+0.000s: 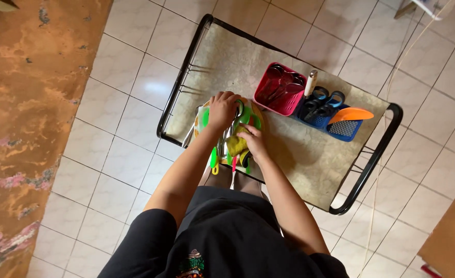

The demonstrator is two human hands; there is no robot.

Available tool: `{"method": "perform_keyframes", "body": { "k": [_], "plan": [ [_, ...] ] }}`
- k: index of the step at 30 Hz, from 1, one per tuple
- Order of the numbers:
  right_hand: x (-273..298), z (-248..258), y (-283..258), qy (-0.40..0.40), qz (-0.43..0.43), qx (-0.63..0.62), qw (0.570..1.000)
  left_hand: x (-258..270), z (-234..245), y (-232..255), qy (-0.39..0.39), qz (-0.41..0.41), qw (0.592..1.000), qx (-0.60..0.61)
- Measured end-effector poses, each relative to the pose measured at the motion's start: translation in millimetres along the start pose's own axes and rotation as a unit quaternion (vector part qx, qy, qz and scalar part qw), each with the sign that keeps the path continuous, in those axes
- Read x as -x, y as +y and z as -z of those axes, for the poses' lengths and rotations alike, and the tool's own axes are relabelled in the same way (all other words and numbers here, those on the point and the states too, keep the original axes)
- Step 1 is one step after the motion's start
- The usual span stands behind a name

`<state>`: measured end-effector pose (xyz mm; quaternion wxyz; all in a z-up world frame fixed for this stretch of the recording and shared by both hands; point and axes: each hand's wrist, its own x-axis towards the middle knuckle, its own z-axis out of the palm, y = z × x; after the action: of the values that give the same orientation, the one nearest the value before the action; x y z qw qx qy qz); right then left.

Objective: The person wipes metal spoons and forks with a yellow cloth on a small table, then places them into a red plastic container. The person repeats this process for multiple utensils throughout the clip.

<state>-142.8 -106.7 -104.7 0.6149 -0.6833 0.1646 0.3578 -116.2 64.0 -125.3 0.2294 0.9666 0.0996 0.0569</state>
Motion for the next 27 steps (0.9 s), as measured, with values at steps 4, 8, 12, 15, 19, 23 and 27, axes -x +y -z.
{"method": "perform_keyframes", "body": {
  "k": [4,8,12,15,19,23,27],
  "plan": [
    [-5.8,-2.4,-1.1,0.012,-0.009,0.012,1.0,-9.4,-31.4,-20.5,-0.012,-0.026,0.999,-0.016],
    [-5.6,-2.2,-0.5,0.019,-0.005,0.044,0.999,-17.7,-23.7,-23.3,0.001,-0.065,0.998,0.022],
    [-9.3,-2.0,7.5,0.015,-0.012,0.066,0.998,-32.1,11.8,-11.1,-0.039,-0.112,0.987,0.11],
    [3.7,-5.5,-13.4,0.029,-0.009,0.062,0.998,-37.7,7.4,-19.6,-0.07,-0.118,0.96,0.244],
    [16.9,-11.0,-39.8,0.063,0.008,0.082,0.995,-38.1,35.0,-11.9,-0.106,-0.101,0.94,0.309],
    [19.8,-18.1,-58.1,0.076,0.05,0.095,0.991,-36.8,74.3,8.5,-0.077,-0.117,0.942,0.305],
    [0.9,-24.2,-43.7,0.052,0.08,0.088,0.992,-27.9,88.6,23.4,-0.006,-0.091,0.955,0.282]
  ]
}}
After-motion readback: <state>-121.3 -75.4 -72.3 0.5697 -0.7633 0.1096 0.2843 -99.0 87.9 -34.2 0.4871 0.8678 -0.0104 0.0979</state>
